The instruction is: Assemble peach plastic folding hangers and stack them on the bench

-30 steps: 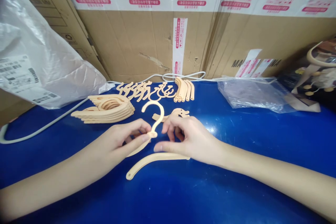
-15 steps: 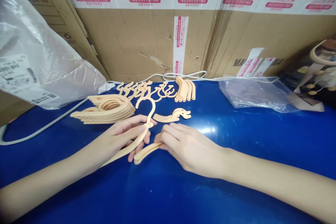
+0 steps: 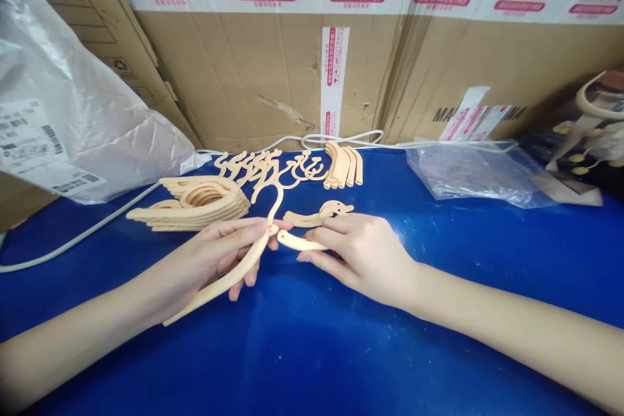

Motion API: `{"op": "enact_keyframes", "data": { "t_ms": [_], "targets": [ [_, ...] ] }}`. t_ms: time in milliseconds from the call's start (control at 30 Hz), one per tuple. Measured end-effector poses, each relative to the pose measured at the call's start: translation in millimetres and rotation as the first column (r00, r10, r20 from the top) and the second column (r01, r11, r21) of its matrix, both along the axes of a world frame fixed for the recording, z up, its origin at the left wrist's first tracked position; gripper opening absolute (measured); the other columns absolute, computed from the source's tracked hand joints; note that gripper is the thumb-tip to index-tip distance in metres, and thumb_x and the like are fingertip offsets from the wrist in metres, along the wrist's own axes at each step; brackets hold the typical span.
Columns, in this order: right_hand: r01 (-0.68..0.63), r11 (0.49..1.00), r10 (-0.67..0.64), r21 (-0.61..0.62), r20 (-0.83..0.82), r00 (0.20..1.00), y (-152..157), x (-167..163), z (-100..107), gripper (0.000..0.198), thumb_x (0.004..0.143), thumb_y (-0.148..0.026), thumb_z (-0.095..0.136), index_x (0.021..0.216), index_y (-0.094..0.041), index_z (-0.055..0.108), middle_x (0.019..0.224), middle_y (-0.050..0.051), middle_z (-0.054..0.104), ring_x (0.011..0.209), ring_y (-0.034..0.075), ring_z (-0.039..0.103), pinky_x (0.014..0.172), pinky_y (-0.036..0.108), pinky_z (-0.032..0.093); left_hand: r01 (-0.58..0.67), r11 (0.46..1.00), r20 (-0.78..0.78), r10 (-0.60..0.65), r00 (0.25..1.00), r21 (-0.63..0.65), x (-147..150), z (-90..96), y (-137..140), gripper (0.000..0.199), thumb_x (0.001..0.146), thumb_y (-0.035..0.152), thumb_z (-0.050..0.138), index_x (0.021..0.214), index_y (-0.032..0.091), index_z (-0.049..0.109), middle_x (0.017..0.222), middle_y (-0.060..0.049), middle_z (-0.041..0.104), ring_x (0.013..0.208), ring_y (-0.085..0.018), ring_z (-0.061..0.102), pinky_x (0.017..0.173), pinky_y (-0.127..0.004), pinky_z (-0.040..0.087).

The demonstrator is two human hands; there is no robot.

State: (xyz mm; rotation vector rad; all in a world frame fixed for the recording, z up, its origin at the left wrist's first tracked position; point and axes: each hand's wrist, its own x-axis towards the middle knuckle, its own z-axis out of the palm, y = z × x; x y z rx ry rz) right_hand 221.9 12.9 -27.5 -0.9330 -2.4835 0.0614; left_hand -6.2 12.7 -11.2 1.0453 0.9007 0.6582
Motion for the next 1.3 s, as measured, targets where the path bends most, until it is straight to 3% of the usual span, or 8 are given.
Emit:
{"op": "enact_keyframes", "data": {
  "t_ms": [167, 367, 633, 1300],
  "targets": [
    [-0.026, 0.994, 0.025, 0.108, 0.008, 1.000, -0.7, 1.1, -1.4, 0.021, 0.094, -0.033, 0.052, 0.099, -0.020, 0.067, 0.075, 0.000, 0.063, 0.068, 0.013, 0.057, 0.063, 0.025, 0.039, 0.086, 0.996, -0.039, -0.086, 0.996, -0.004, -1.0, 0.5, 0.8, 0.023, 0.090, 0.035, 0.058, 0.103, 0.021, 0.071, 0.057, 0.003, 0.055, 0.047, -0.007, 0.055, 0.036, -0.011, 0.047],
    [-0.038, 0.982, 0.027, 0.187, 0.060, 0.998, -3.5, 2.0, -1.5, 0.023, 0.096, -0.030, 0.048, 0.092, -0.017, 0.066, 0.070, 0.000, 0.060, 0.064, 0.013, 0.054, 0.060, 0.027, 0.034, 0.140, 0.990, -0.080, -0.142, 0.987, -0.035, -3.7, 1.3, 1.5, 0.024, 0.086, 0.031, 0.063, 0.107, 0.021, 0.071, 0.063, 0.001, 0.059, 0.060, -0.011, 0.061, 0.044, -0.014, 0.052],
    [-0.072, 0.972, 0.051, 0.225, 0.100, 0.994, -2.7, 1.7, -2.8, 0.026, 0.097, -0.032, 0.047, 0.103, -0.017, 0.066, 0.068, -0.001, 0.058, 0.062, 0.012, 0.052, 0.058, 0.026, 0.033, 0.150, 0.989, -0.110, -0.150, 0.983, -0.004, -4.8, -1.4, 0.8, 0.028, 0.086, 0.034, 0.063, 0.108, 0.018, 0.070, 0.062, -0.002, 0.064, 0.059, -0.011, 0.060, 0.047, -0.016, 0.053],
    [-0.099, 0.966, 0.058, 0.238, 0.172, 0.983, -8.4, -0.2, -0.3, 0.032, 0.099, -0.035, 0.041, 0.094, -0.016, 0.067, 0.062, -0.002, 0.059, 0.053, 0.010, 0.055, 0.052, 0.025, 0.035, 0.144, 0.990, -0.164, -0.141, 0.976, 0.008, -4.8, 2.0, -2.3, 0.030, 0.086, 0.036, 0.061, 0.109, 0.017, 0.069, 0.064, -0.001, 0.062, 0.062, -0.012, 0.059, 0.048, -0.017, 0.050]
  ]
}}
